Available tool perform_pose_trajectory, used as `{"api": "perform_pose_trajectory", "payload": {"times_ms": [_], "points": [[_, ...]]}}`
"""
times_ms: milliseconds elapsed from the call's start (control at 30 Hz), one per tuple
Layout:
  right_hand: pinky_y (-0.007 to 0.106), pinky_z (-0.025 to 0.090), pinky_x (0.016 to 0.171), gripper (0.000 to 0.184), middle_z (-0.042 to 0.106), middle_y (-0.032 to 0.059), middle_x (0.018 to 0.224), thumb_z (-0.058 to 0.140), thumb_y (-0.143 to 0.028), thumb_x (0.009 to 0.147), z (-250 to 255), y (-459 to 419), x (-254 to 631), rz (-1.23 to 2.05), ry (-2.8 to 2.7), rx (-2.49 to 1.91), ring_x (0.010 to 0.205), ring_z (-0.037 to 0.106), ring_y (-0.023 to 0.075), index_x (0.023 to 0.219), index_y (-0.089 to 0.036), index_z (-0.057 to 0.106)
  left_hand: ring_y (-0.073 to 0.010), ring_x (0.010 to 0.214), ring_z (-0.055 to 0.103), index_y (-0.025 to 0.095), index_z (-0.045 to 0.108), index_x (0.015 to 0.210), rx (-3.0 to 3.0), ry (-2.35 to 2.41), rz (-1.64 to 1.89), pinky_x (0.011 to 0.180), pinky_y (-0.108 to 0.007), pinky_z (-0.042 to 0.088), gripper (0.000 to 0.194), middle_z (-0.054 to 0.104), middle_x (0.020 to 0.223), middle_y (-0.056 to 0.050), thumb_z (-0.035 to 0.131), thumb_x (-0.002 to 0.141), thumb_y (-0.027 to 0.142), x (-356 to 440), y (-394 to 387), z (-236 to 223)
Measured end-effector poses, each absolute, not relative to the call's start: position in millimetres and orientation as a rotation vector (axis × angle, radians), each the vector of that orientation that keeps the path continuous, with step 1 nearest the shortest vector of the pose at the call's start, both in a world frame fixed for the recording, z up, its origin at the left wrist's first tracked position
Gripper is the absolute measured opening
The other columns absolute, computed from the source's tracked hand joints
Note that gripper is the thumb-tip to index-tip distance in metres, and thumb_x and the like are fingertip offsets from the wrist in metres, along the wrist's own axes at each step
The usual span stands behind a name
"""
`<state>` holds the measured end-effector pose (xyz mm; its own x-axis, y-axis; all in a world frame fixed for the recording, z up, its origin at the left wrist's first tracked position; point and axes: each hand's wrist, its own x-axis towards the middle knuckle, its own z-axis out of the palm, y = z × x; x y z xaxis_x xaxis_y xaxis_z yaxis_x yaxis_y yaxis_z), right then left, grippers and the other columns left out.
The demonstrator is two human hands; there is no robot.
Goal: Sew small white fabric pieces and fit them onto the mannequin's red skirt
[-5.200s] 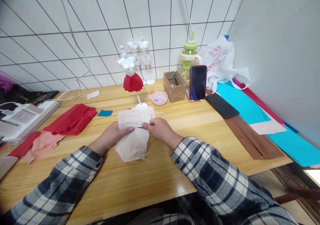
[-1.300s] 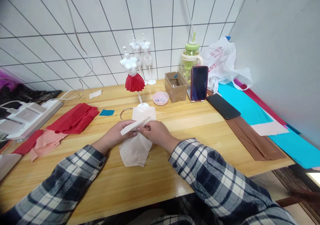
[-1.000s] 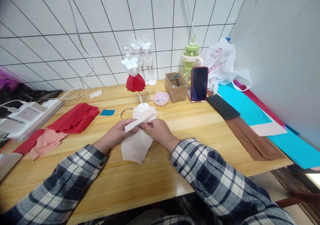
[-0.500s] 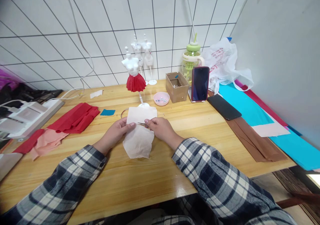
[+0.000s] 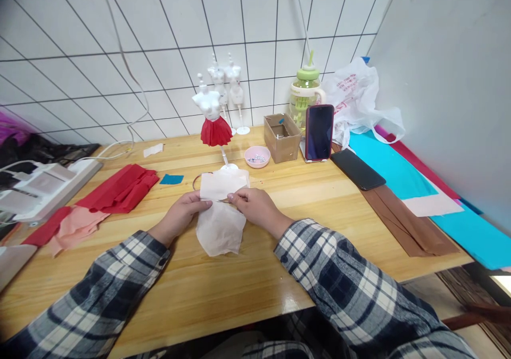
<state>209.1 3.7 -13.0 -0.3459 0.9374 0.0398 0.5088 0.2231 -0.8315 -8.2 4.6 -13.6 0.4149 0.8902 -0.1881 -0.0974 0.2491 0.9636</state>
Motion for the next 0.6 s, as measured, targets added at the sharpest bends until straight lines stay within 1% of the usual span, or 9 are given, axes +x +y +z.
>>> {"api": "perform_pose_trajectory", "payload": {"times_ms": [67,200,267,367,433,600], "points": [[0.022,0.034,0.057,0.032,0.066,-0.0001,0.073,0.052,-0.043,0.090,-12.1,2.2,208.2,1.049,-1.929,-1.303,0.066,0.054,0.0114,0.088,-0.018,0.072,-0.0220,0.075,0.070,0.012,0.072,0.106,1.105,0.912,0.829,0.074,-0.031,0.050,0.040,0.077,0.092,-0.009,0.077,0.069,0.028,-8.3,4.7,-14.0],[0.022,0.035,0.058,0.024,0.065,-0.0005,0.075,0.056,-0.036,0.087,-10.4,-0.7,205.7,1.131,-1.905,-1.314,0.066,0.054,0.0113,0.091,-0.017,0.071,-0.0224,0.078,0.070,0.012,0.072,0.105,1.137,0.923,0.828,0.075,-0.031,0.050,0.039,0.077,0.093,-0.009,0.076,0.070,0.028,-6.9,3.2,-12.0],[0.022,0.035,0.059,0.025,0.065,-0.0002,0.075,0.055,-0.037,0.088,-10.1,-0.8,205.7,1.094,-1.932,-1.306,0.068,0.054,0.0116,0.090,-0.017,0.071,-0.0232,0.080,0.070,0.012,0.071,0.106,1.159,0.917,0.810,0.077,-0.032,0.050,0.040,0.077,0.095,-0.009,0.076,0.070,0.028,-6.6,2.4,-10.5],[0.023,0.033,0.058,0.035,0.065,0.0002,0.072,0.049,-0.040,0.092,-10.2,0.5,207.3,1.020,-1.991,-1.263,0.066,0.054,0.0119,0.079,-0.016,0.072,-0.0246,0.081,0.070,0.012,0.070,0.107,1.189,0.910,0.791,0.079,-0.034,0.050,0.042,0.076,0.098,-0.010,0.076,0.069,0.029,-6.9,1.8,-9.5],[0.023,0.032,0.057,0.040,0.066,0.0001,0.069,0.047,-0.042,0.093,-10.1,1.2,208.0,1.002,-1.991,-1.256,0.065,0.054,0.0120,0.076,-0.016,0.072,-0.0255,0.082,0.070,0.012,0.070,0.108,1.217,0.919,0.785,0.079,-0.035,0.051,0.043,0.076,0.099,-0.011,0.076,0.069,0.030,-7.1,1.7,-9.3],[0.023,0.037,0.061,0.031,0.073,0.0010,0.082,0.054,-0.041,0.090,-8.1,-1.1,205.4,1.014,-1.966,-1.263,0.073,0.060,0.0131,0.087,-0.019,0.076,-0.0272,0.090,0.069,0.012,0.069,0.110,1.309,0.959,0.766,0.083,-0.037,0.050,0.048,0.075,0.105,-0.011,0.078,0.067,0.032,-5.2,0.8,-8.5]]}}
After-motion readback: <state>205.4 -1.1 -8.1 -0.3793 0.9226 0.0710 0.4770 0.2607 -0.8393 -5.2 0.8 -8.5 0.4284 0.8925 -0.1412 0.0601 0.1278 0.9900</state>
